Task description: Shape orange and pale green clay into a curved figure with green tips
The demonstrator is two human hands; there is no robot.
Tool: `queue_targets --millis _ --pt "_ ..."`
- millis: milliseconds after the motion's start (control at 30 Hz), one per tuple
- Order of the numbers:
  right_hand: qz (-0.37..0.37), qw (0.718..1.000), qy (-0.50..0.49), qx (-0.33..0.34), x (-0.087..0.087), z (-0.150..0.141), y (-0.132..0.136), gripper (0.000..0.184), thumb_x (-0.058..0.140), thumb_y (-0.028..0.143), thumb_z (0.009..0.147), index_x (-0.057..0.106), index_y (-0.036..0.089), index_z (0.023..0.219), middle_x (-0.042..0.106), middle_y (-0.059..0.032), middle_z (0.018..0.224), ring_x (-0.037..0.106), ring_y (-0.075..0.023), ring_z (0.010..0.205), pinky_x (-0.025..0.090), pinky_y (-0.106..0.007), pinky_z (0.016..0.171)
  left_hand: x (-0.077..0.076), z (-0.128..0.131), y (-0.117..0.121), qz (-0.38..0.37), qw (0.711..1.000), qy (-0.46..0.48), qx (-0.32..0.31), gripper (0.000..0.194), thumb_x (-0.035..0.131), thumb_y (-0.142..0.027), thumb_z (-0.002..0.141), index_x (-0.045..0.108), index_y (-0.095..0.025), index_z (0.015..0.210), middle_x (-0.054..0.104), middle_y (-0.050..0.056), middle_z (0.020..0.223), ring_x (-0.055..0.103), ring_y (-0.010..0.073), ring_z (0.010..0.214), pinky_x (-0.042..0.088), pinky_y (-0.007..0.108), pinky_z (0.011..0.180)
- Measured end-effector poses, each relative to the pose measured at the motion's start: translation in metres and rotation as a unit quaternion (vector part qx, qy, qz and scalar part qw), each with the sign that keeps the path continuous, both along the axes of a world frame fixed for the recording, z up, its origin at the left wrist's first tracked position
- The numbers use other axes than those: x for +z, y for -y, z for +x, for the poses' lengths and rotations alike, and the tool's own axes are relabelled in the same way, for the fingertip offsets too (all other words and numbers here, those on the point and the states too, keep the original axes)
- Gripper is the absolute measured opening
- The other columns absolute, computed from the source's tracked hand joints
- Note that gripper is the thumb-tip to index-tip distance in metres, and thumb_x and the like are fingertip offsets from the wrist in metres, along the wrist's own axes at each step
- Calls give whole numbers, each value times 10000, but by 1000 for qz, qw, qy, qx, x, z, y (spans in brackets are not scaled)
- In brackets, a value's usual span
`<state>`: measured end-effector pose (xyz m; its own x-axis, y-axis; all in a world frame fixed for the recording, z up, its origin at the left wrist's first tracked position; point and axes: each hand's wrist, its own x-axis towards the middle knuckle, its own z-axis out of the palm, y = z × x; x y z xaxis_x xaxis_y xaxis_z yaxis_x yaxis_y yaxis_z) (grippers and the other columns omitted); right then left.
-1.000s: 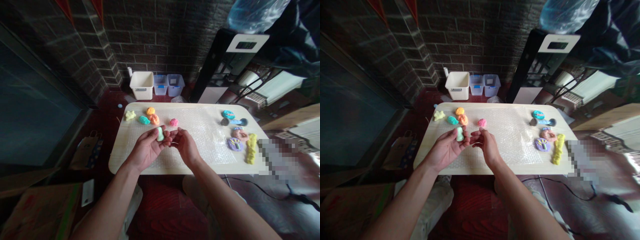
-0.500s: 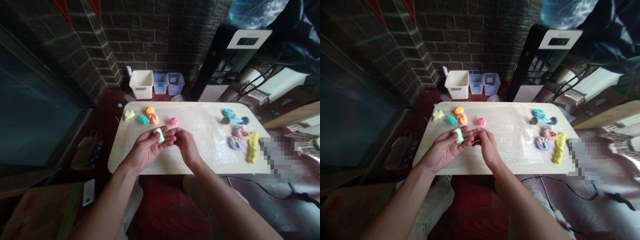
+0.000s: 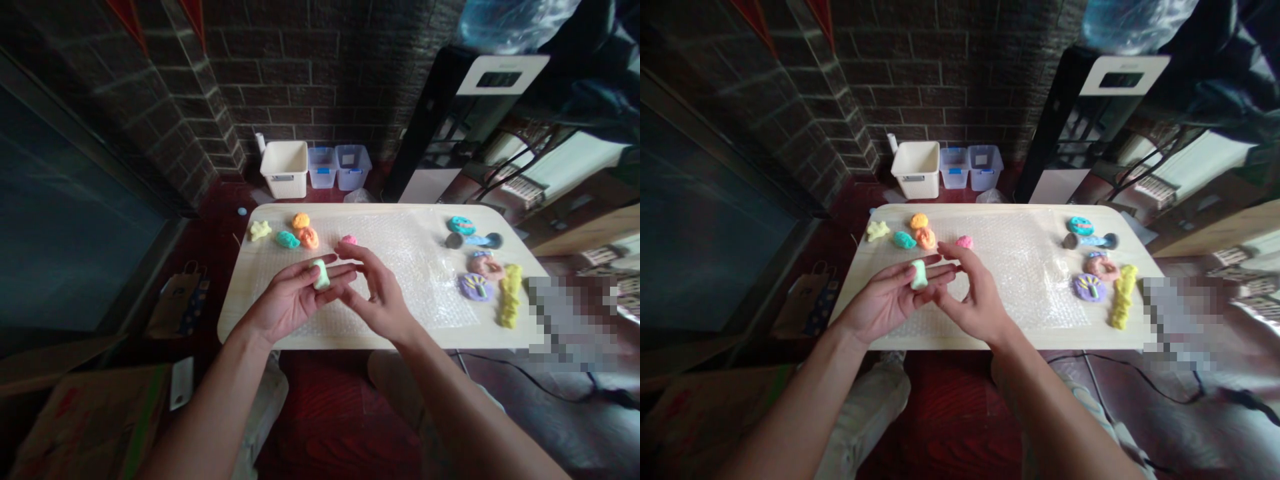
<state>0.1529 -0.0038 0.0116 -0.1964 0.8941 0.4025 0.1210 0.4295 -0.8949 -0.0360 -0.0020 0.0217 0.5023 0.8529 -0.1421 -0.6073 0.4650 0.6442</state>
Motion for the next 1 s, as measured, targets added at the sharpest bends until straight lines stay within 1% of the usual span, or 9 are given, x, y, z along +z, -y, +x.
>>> queue_targets --millis 67,100,200,300,500,667,833,900,1000 --pt "70 993 81 43 5 2 4 687 845 314 839 565 288 1466 644 -114 1439 598 -326 1321 488 -540 1123 -3 0 1 5 999 1 -42 294 657 -148 979 689 -110 1268 775 161 1226 716 308 1233 578 402 1050" --pt "86 989 105 57 7 2 6 687 851 300 841 568 289 1467 656 -114 1415 601 -326 1316 493 -540 1119 -4 0 1 10 998 -1 -57 289 681 -149 966 699 -127 1254 782 146 1203 735 292 1192 597 369 1000" --pt "95 985 131 62 9 5 8 513 824 286 886 650 284 1368 712 -103 1269 649 -307 1223 552 -503 1034 -5 -1 4 25 996 -18 -87 285 742 -163 939 722 -145 1223 786 125 1171 758 238 1106 599 293 923" --pt "104 987 115 41 11 10 8 431 837 292 888 692 281 1294 727 -93 1203 672 -293 1160 565 -489 997 -6 -1 5 38 992 -43 -114 288 782 -268 931 744 -133 1183 785 138 1139 746 239 1103 578 323 971" --pt "109 989 101 21 11 14 8 427 857 293 874 708 292 1274 756 -74 1157 693 -282 1111 577 -475 973 -8 6 5 74 990 -105 -54 279 842 -336 878 787 -143 1072 792 106 1022 753 229 1010 571 336 929" --pt "26 997 55 36 5 16 9 679 881 326 834 593 300 1449 684 -112 1378 694 -297 1153 599 -481 951 -11 12 3 150 964 -215 44 271 873 -323 840 791 -170 1048 793 62 973 739 187 912 560 288 844" --pt "-120 989 -79 35 -2 17 8 297 755 404 954 752 286 1226 772 -82 1190 737 -259 1046 622 -444 887 -13 16 2 218 930 -283 84 304 859 -332 850 791 -171 1100 806 78 1055 744 225 979 576 329 904" --pt "-145 984 -97 26 -5 16 6 261 791 421 925 787 286 1148 786 -70 1115 741 -255 1001 624 -439 862 -14 19 3 229 925 -291 85 310 834 -344 876 789 -177 1133 807 83 1089 754 245 1008 590 349 920" --pt "-139 985 -99 13 -9 15 3 231 834 420 885 813 292 1076 780 -65 1073 737 -251 962 621 -438 846 -17 24 5 244 912 -314 95 325 798 -363 908 780 -179 1175 802 99 1145 757 269 1068 595 383 974"
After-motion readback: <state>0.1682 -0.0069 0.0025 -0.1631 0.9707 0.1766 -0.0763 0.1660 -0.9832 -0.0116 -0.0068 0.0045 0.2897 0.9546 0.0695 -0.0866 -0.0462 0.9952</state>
